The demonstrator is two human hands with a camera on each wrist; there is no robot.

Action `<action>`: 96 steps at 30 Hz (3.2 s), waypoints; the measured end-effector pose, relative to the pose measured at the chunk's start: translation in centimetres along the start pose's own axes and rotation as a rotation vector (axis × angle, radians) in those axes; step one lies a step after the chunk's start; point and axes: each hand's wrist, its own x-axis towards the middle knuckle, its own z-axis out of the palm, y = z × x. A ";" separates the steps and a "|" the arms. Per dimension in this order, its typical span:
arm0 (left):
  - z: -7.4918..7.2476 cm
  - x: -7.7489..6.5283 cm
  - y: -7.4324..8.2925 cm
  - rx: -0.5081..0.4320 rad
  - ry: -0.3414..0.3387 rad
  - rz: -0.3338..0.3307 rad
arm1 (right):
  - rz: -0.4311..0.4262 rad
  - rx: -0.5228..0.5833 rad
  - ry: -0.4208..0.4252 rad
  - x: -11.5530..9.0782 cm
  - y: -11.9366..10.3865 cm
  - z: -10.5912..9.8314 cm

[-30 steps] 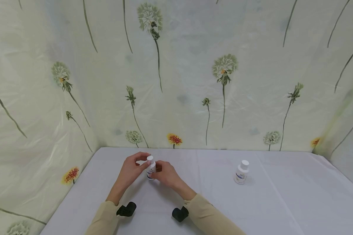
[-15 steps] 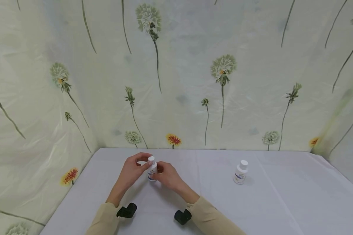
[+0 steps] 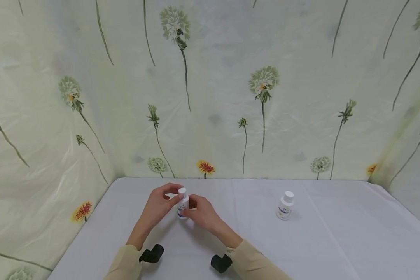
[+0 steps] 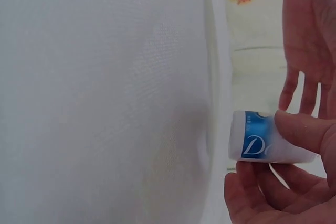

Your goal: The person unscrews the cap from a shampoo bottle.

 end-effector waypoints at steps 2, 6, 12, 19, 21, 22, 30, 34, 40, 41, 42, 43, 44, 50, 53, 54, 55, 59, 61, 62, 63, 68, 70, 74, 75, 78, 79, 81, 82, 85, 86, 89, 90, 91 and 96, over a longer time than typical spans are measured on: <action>0.0 -0.1 0.2 -0.006 -0.001 0.006 | -0.007 -0.004 -0.002 -0.2 -0.1 -0.2; 0.2 -0.3 0.5 -0.014 -0.005 0.014 | -0.002 -0.013 -0.003 -0.7 -0.3 -0.5; 0.5 -0.4 1.0 -0.013 -0.015 0.042 | 0.006 -0.013 -0.001 -1.4 -0.5 -1.0; 0.9 -0.6 1.7 -0.024 -0.029 0.040 | -0.001 -0.032 0.004 -2.0 -0.4 -1.5; 1.0 -0.6 1.8 -0.027 -0.031 0.045 | 0.000 -0.029 0.004 -2.2 -0.4 -1.6; 1.1 -0.6 1.8 -0.030 -0.031 0.050 | 0.000 -0.025 0.005 -2.3 -0.4 -1.7; 1.6 -0.7 2.0 -0.062 -0.045 0.075 | -0.003 -0.005 0.004 -2.9 -0.1 -2.2; 1.8 -0.9 2.2 -0.066 -0.058 0.083 | -0.013 -0.008 0.005 -3.2 0.0 -2.6; 2.2 -1.0 2.8 -0.063 -0.063 0.094 | -0.023 -0.015 0.013 -4.1 -0.3 -3.3; 2.3 -1.0 2.9 -0.065 -0.063 0.096 | -0.023 -0.016 0.015 -4.2 -0.3 -3.5; 2.4 -1.0 3.0 -0.069 -0.062 0.101 | -0.023 -0.017 0.016 -4.3 -0.4 -3.6; 2.5 -1.0 3.1 -0.071 -0.063 0.104 | -0.023 -0.019 0.017 -4.5 -0.4 -3.8; 2.6 -1.1 3.2 -0.073 -0.064 0.106 | -0.023 -0.018 0.018 -4.6 -0.4 -3.9; 3.2 -1.3 3.8 -0.090 -0.095 0.106 | -0.009 -0.020 0.028 -5.3 -0.3 -4.7; 3.4 -1.4 4.1 -0.101 -0.113 0.105 | -0.001 -0.022 0.032 -5.6 -0.1 -4.9; 3.5 -1.4 4.2 -0.106 -0.116 0.104 | 0.004 -0.022 0.033 -5.7 -0.1 -5.0; 3.5 -1.4 4.2 -0.108 -0.119 0.104 | 0.007 -0.024 0.032 -5.8 0.0 -5.1; 3.9 -1.4 4.2 -0.104 -0.132 0.106 | 0.007 -0.035 0.035 -6.2 0.0 -5.3; 4.0 -1.4 4.4 -0.103 -0.134 0.115 | 0.009 -0.040 0.038 -6.4 0.0 -5.5; 4.1 -1.4 4.5 -0.099 -0.137 0.114 | 0.006 -0.038 0.040 -6.5 0.0 -5.6; 4.2 -1.4 4.6 -0.102 -0.136 0.119 | 0.005 -0.040 0.041 -6.7 0.0 -5.7; 4.6 -1.6 4.9 -0.097 -0.146 0.124 | 0.021 -0.046 0.058 -7.2 -0.1 -6.2; 4.8 -1.6 5.1 -0.097 -0.151 0.129 | 0.033 -0.045 0.062 -7.4 0.0 -6.4; 5.1 -1.6 5.4 -0.107 -0.158 0.137 | 0.038 -0.042 0.064 -7.9 0.0 -6.8; 5.2 -1.7 5.5 -0.109 -0.160 0.140 | 0.041 -0.043 0.062 -8.0 0.0 -6.9; 5.5 -1.7 5.6 -0.111 -0.166 0.143 | 0.044 -0.054 0.063 -8.4 0.1 -7.2; 5.6 -1.7 5.6 -0.112 -0.171 0.145 | 0.045 -0.056 0.067 -8.5 0.1 -7.3; 5.8 -1.7 5.6 -0.112 -0.179 0.147 | 0.048 -0.060 0.073 -8.7 0.2 -7.4; 5.9 -1.7 5.6 -0.114 -0.181 0.147 | 0.053 -0.060 0.074 -8.8 0.2 -7.4; 6.1 -1.9 5.7 -0.118 -0.184 0.143 | 0.063 -0.052 0.076 -9.1 0.3 -7.5; 6.1 -1.9 5.7 -0.121 -0.183 0.142 | 0.064 -0.051 0.075 -9.2 0.3 -7.5; 6.4 -2.1 5.9 -0.128 -0.188 0.139 | 0.067 -0.048 0.080 -9.5 0.4 -7.6; 6.5 -2.2 5.9 -0.129 -0.192 0.140 | 0.069 -0.054 0.080 -9.6 0.5 -7.7; 6.6 -2.2 6.0 -0.130 -0.197 0.144 | 0.071 -0.058 0.082 -9.8 0.5 -7.8; 7.2 -2.3 6.5 -0.129 -0.208 0.157 | 0.084 -0.059 0.093 -10.4 0.5 -8.4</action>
